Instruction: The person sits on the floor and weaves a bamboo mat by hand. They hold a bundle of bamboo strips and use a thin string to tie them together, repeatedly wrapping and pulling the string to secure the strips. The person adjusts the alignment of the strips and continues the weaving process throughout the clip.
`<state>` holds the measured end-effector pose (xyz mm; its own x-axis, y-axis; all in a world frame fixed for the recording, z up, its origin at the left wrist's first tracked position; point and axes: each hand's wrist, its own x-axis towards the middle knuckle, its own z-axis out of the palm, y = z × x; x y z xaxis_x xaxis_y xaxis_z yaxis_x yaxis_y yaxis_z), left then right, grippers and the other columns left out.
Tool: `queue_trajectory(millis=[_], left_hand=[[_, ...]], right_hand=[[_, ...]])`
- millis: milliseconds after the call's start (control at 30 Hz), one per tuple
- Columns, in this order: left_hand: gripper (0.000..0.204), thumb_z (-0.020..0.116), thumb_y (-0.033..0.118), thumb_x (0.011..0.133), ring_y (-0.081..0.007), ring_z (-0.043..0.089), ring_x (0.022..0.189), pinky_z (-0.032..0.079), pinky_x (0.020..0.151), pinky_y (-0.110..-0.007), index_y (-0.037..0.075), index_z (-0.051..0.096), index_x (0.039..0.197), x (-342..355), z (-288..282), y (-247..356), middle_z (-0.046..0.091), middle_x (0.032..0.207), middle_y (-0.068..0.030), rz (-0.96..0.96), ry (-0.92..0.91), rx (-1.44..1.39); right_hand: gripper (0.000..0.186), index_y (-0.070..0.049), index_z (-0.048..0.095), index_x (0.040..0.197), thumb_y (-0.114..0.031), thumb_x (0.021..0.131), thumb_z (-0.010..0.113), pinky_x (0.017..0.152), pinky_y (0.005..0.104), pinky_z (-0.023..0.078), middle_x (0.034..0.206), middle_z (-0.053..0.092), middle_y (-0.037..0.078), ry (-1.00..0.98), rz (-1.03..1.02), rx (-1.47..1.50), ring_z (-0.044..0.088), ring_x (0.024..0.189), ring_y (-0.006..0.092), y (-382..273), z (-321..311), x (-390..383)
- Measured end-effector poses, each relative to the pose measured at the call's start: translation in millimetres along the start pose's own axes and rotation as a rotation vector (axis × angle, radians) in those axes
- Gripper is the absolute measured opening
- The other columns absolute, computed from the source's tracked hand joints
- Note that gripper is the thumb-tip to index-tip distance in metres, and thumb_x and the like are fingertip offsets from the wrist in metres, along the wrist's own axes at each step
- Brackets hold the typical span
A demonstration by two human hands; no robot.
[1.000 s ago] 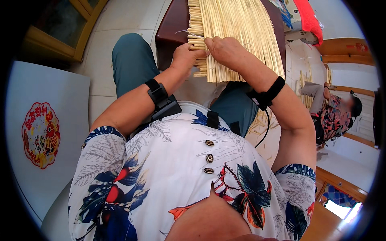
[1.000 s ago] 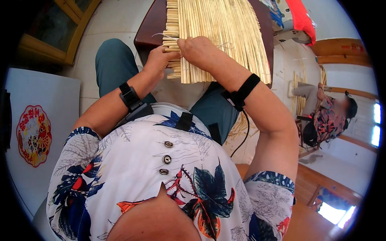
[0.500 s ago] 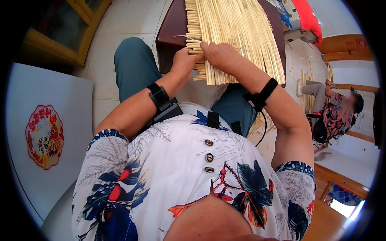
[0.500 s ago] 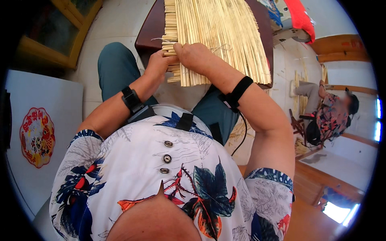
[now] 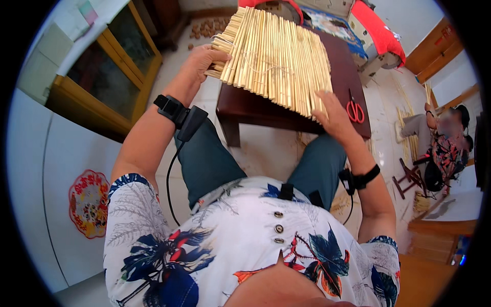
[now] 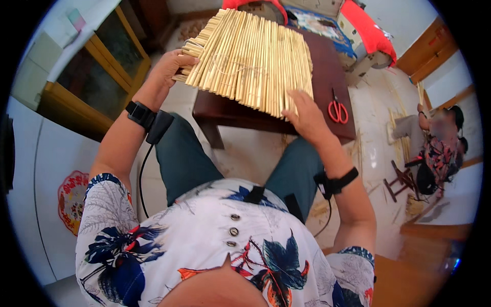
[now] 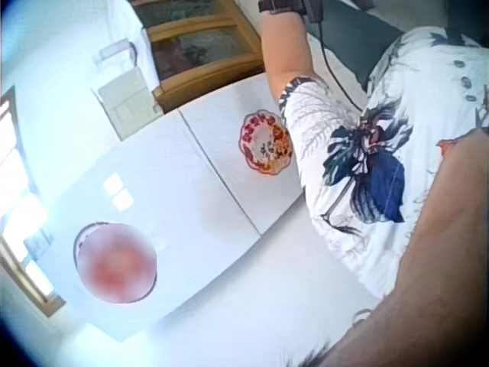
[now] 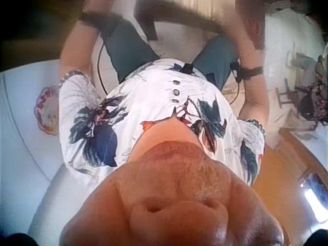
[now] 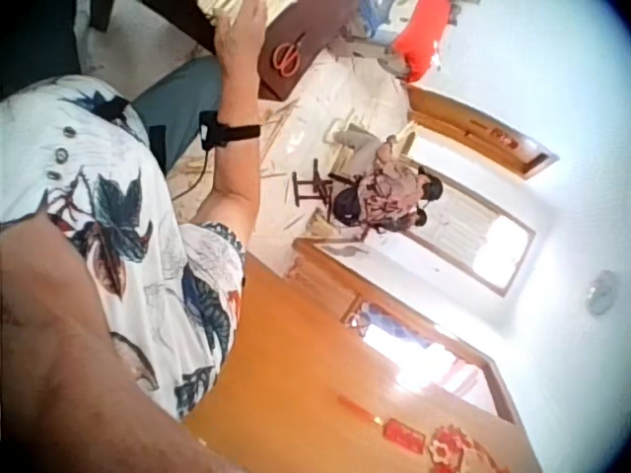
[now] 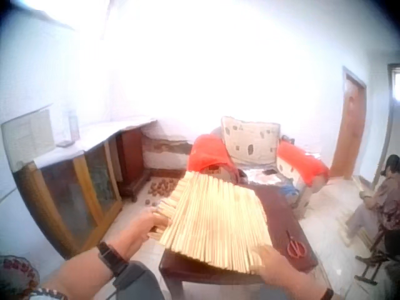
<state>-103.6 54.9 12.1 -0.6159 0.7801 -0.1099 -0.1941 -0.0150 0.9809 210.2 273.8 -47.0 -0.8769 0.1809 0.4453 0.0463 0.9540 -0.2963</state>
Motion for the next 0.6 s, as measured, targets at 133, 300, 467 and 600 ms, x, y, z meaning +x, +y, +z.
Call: queue_trajectory(millis=[133, 300, 467, 600], left_hand=[[0.029, 0.073, 0.000, 0.069, -0.0171, 0.065, 0.071, 0.054, 0.070, -0.028, 0.000, 0.062, 0.095, -5, 0, 87, 0.066, 0.086, -0.0098, 0.169, -0.005, 0.244], [0.033, 0.076, 0.010, 0.069, -0.0103, 0.060, 0.068, 0.050, 0.065, -0.022, 0.001, 0.060, 0.097, -18, 37, 161, 0.063, 0.081, -0.0047, 0.431, -0.152, 0.734], [0.033, 0.076, 0.016, 0.070, -0.0085, 0.057, 0.063, 0.045, 0.058, -0.020, 0.003, 0.058, 0.094, -51, 91, 199, 0.059, 0.072, -0.0008, 0.633, -0.252, 1.181], [0.032, 0.070, 0.018, 0.072, -0.0191, 0.062, 0.082, 0.049, 0.074, -0.031, 0.003, 0.065, 0.100, -91, 171, 209, 0.067, 0.090, -0.0116, 0.436, -0.427, 1.377]], right_hand=[[0.049, -0.001, 0.047, 0.124, -0.022, 0.084, 0.064, 0.093, 0.0418, 0.043, 0.120, 0.051, 0.022, 0.089, 0.044, 0.097, 0.048, 0.113, 0.0405, -19, 2, 8], [0.047, 0.002, 0.046, 0.124, -0.021, 0.086, 0.062, 0.089, 0.0374, 0.046, 0.116, 0.053, 0.020, 0.226, 0.152, 0.490, 0.055, 0.107, 0.0346, -29, -3, 34], [0.061, 0.009, 0.038, 0.132, -0.036, 0.093, 0.053, 0.093, 0.0354, 0.046, 0.125, 0.049, 0.023, 0.254, 0.424, 1.285, 0.054, 0.111, 0.0299, -51, -29, 66], [0.086, 0.010, 0.020, 0.139, -0.055, 0.091, 0.047, 0.095, 0.0400, 0.043, 0.131, 0.038, 0.032, 0.422, 0.594, 1.475, 0.046, 0.120, 0.0351, -43, -48, 63]])
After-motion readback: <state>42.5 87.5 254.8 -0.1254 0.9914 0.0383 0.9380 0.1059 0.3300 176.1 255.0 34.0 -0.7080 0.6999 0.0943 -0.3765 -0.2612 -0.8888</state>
